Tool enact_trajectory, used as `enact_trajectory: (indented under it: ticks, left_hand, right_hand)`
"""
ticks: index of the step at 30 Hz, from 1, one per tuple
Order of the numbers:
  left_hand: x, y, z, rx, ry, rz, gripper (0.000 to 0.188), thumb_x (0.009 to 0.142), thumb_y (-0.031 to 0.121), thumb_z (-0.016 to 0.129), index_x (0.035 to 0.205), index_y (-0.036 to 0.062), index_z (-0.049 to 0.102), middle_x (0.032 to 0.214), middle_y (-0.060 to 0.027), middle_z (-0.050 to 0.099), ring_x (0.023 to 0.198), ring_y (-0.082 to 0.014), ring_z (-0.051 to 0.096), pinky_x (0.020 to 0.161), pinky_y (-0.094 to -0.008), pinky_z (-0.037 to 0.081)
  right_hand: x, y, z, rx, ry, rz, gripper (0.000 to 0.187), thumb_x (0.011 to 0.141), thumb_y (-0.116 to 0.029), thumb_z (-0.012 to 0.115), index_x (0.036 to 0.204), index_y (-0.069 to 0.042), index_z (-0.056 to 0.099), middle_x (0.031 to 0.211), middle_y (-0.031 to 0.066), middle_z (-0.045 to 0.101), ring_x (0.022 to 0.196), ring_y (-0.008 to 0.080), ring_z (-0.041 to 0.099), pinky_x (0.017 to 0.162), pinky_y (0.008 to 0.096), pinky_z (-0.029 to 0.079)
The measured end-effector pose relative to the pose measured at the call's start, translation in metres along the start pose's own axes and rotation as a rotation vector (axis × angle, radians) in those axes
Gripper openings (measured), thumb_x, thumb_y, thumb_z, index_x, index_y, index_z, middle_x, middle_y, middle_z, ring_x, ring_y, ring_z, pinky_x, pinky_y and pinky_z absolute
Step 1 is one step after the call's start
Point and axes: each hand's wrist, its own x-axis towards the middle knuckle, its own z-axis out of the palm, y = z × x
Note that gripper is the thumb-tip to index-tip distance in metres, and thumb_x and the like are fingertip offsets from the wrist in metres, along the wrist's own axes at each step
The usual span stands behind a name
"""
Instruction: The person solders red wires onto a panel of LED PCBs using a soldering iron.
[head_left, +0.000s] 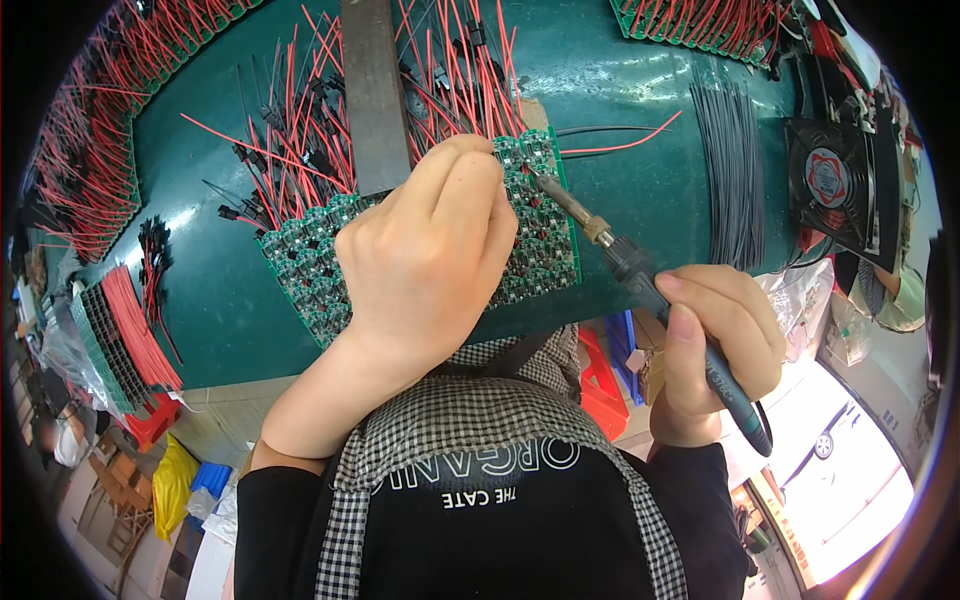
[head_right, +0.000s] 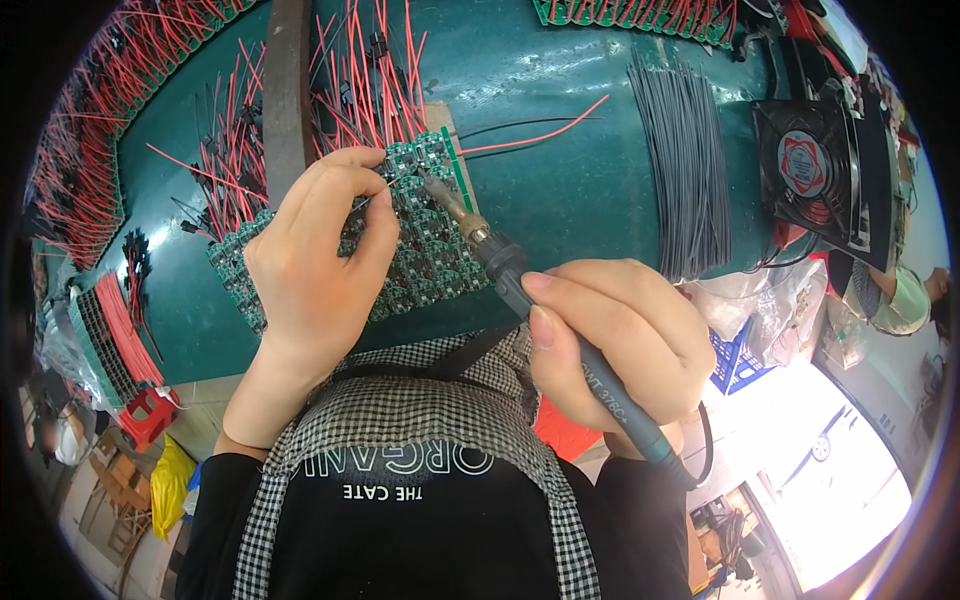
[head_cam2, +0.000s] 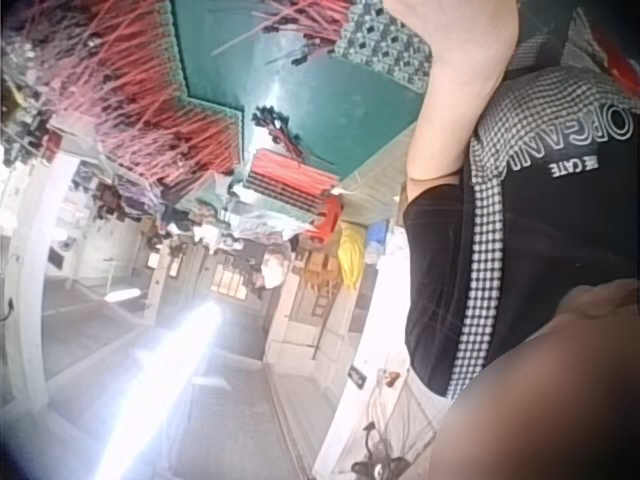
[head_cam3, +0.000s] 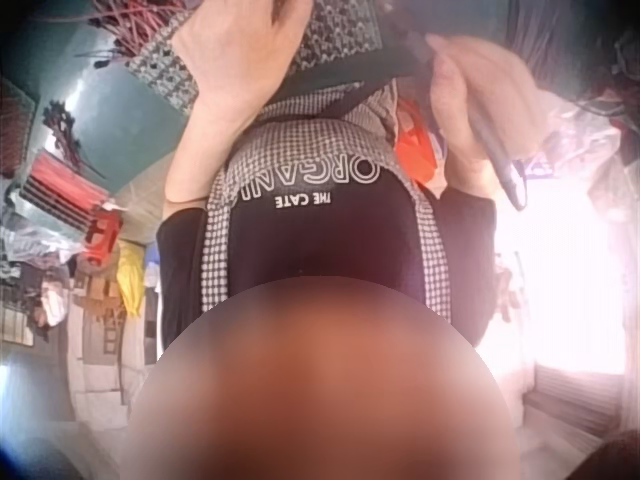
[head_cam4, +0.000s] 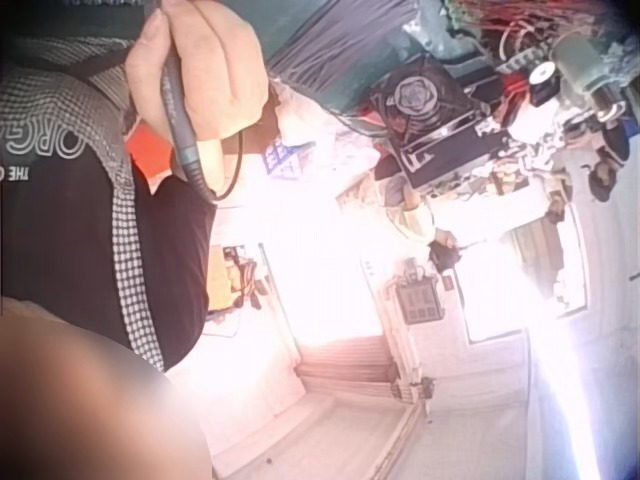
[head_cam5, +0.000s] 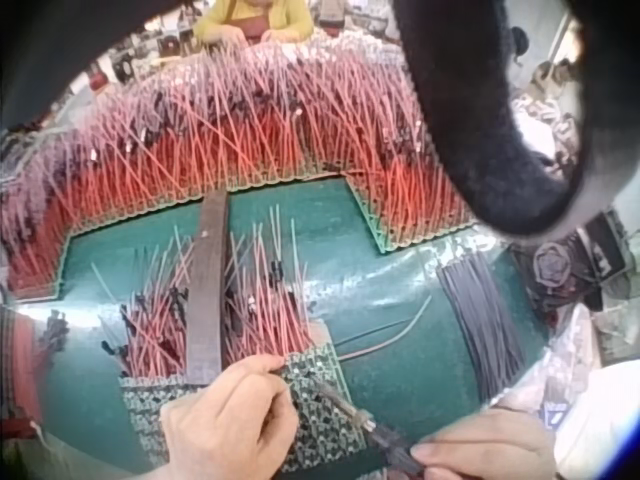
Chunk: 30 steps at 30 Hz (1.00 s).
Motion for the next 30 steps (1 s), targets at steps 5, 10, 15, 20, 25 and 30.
enact_trajectory:
  ticks: [5,10,15,20,25,30]
  left_hand:
    - [-0.001,0.001,0.001,0.012,-0.003,-0.002,0.015,0.075,0.006,0.069,0.08,0.0074,0.055,0.095,-0.0007,0.067,0.049,-0.0178,0.057,0.045,-0.0291,0.046]
    - [-0.001,0.002,0.002,0.03,-0.004,0.002,0.015,0.074,0.005,0.069,0.08,0.0077,0.055,0.095,-0.0003,0.067,0.049,-0.0166,0.057,0.045,-0.0281,0.045]
    - [-0.002,0.004,0.002,0.065,-0.026,-0.003,0.015,0.073,0.005,0.068,0.081,0.0077,0.056,0.098,-0.0014,0.066,0.052,-0.0151,0.06,0.046,-0.0277,0.048]
    - [-0.003,0.001,0.003,0.067,-0.037,0.035,0.015,0.073,0.005,0.067,0.084,0.0061,0.058,0.103,-0.0035,0.066,0.057,-0.0156,0.063,0.048,-0.0282,0.05]
    - [-0.004,0.006,-0.002,-0.008,-0.102,-0.077,0.014,0.08,0.003,0.073,0.091,0.0032,0.065,0.1,-0.0078,0.066,0.076,-0.0238,0.066,0.064,-0.0315,0.053]
    - [-0.002,0.007,-0.008,-0.054,0.007,-0.011,0.015,0.078,0.001,0.069,0.091,0.0039,0.062,0.092,-0.0064,0.059,0.063,-0.0226,0.063,0.053,-0.0317,0.05]
  right_hand:
    - [0.003,0.0,0.005,0.005,0.003,-0.006,0.014,0.072,0.005,0.071,0.086,0.008,0.067,0.077,0.0173,0.067,0.058,0.0238,0.065,0.048,0.0291,0.051]
    - [0.004,-0.003,0.008,-0.045,-0.017,-0.01,0.017,0.071,0.005,0.072,0.087,0.006,0.068,0.077,0.0162,0.067,0.06,0.0237,0.066,0.05,0.0293,0.052]
    - [0.002,-0.008,0.011,-0.144,-0.07,-0.127,0.024,0.066,0.002,0.077,0.089,0.004,0.071,0.081,0.0136,0.065,0.061,0.023,0.066,0.051,0.0288,0.055]
    - [-0.001,-0.013,0.013,-0.213,-0.109,-0.174,0.027,0.063,0.0,0.08,0.089,0.002,0.073,0.083,0.0121,0.064,0.065,0.0213,0.066,0.052,0.0278,0.055]
    - [0.002,-0.012,0.006,-0.104,-0.107,-0.012,0.025,0.065,0.003,0.077,0.09,0.002,0.071,0.083,0.0125,0.066,0.066,0.0225,0.066,0.054,0.029,0.054]
    - [0.004,-0.003,0.002,0.022,-0.069,0.137,0.023,0.069,0.006,0.074,0.091,0.002,0.07,0.082,0.0138,0.067,0.07,0.0242,0.066,0.059,0.0312,0.053]
